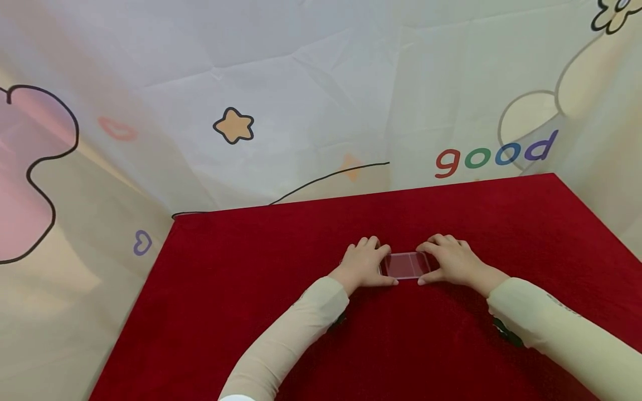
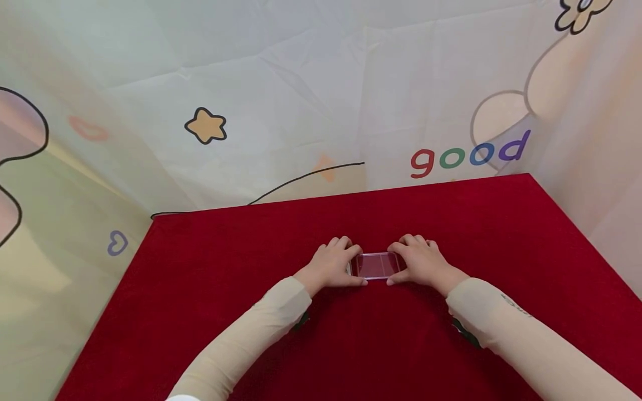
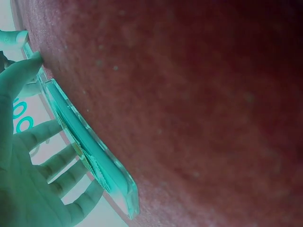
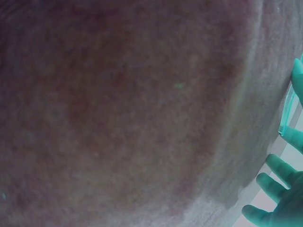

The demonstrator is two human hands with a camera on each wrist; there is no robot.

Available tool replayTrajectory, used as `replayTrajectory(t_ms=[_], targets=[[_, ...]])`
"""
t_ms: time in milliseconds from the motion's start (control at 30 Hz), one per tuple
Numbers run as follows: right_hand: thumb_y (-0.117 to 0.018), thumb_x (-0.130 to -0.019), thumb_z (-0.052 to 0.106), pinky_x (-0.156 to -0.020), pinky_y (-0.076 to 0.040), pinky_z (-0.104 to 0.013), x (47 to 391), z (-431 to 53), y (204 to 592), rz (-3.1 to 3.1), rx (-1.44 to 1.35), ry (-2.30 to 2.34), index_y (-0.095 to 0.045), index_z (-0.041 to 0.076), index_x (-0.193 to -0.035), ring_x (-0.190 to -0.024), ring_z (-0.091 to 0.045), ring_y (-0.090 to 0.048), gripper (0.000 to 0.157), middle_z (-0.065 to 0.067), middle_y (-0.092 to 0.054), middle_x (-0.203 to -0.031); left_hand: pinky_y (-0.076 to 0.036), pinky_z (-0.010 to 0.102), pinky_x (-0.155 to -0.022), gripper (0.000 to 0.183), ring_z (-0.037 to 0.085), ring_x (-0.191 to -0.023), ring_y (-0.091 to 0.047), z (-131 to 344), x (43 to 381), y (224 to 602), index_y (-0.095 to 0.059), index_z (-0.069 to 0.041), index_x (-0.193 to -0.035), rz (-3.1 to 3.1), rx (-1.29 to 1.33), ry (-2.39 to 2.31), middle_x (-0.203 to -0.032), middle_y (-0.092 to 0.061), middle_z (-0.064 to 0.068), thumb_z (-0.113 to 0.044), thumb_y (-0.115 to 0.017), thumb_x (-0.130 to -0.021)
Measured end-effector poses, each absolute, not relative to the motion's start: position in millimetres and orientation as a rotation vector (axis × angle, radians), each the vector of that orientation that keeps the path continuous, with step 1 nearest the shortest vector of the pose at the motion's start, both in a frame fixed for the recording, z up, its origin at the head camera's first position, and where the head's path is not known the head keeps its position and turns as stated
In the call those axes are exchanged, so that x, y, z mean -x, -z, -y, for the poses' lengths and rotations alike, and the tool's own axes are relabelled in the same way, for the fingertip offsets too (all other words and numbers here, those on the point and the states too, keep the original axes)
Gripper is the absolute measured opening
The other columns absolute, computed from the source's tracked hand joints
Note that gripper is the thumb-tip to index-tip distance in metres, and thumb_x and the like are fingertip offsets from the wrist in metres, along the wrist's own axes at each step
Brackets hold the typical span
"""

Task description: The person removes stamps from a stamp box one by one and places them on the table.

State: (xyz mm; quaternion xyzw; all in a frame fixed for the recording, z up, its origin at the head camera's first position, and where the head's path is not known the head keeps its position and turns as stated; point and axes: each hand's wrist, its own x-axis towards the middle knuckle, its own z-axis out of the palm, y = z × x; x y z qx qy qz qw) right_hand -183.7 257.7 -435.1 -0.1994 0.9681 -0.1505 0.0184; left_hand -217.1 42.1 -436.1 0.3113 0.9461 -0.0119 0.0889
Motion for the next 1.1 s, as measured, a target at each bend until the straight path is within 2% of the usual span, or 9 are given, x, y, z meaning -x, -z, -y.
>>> replayTrajectory(t_ms=[300, 600, 833, 1100], targets=[[-0.081, -0.071, 0.040, -0.085, -0.038, -0.064, 182.7, -257.6, 433.9, -2.996, 0.593, 0.469, -0.061, 0.006, -0.119, -0.105, -0.040, -0.050, 0.062, -0.021, -0.055, -0.116, -0.039, 0.032, -0.083, 0.059, 0.014, -0.107, -0.044, -41.2, 217.2, 437.2, -0.051, -0.024, -0.125, -2.824, -0.949, 0.009, -0.118, -0.048, -0.002, -0.062, -0.061, -0.081], [-0.081, -0.071, 0.041, -0.085, -0.038, -0.064, 182.3, -257.7, 433.3, -2.990, 0.599, 0.488, -0.056, 0.005, -0.126, -0.107, -0.041, -0.050, 0.070, -0.020, -0.055, -0.118, -0.041, 0.034, -0.088, 0.065, 0.015, -0.113, -0.044, -41.6, 216.5, 436.4, -0.048, -0.025, -0.132, -2.830, -0.922, 0.040, -0.125, -0.047, -0.001, -0.064, -0.060, -0.081], [-0.080, -0.071, 0.043, -0.086, -0.037, -0.064, 182.9, -258.0, 435.0, -2.997, 0.591, 0.478, -0.054, 0.006, -0.128, -0.108, -0.041, -0.049, 0.073, -0.021, -0.055, -0.120, -0.040, 0.032, -0.085, 0.059, 0.014, -0.109, -0.043, -41.5, 217.1, 435.6, -0.049, -0.026, -0.125, -2.817, -0.915, 0.027, -0.121, -0.046, -0.002, -0.063, -0.061, -0.081], [-0.081, -0.071, 0.042, -0.087, -0.036, -0.064, 182.4, -258.1, 434.7, -3.023, 0.630, 0.440, -0.054, 0.005, -0.129, -0.108, -0.041, -0.049, 0.074, -0.021, -0.055, -0.119, -0.038, 0.034, -0.089, 0.064, 0.014, -0.112, -0.043, -40.5, 214.0, 433.4, -0.047, -0.026, -0.132, -2.820, -0.906, 0.048, -0.126, -0.046, -0.001, -0.064, -0.059, -0.082]])
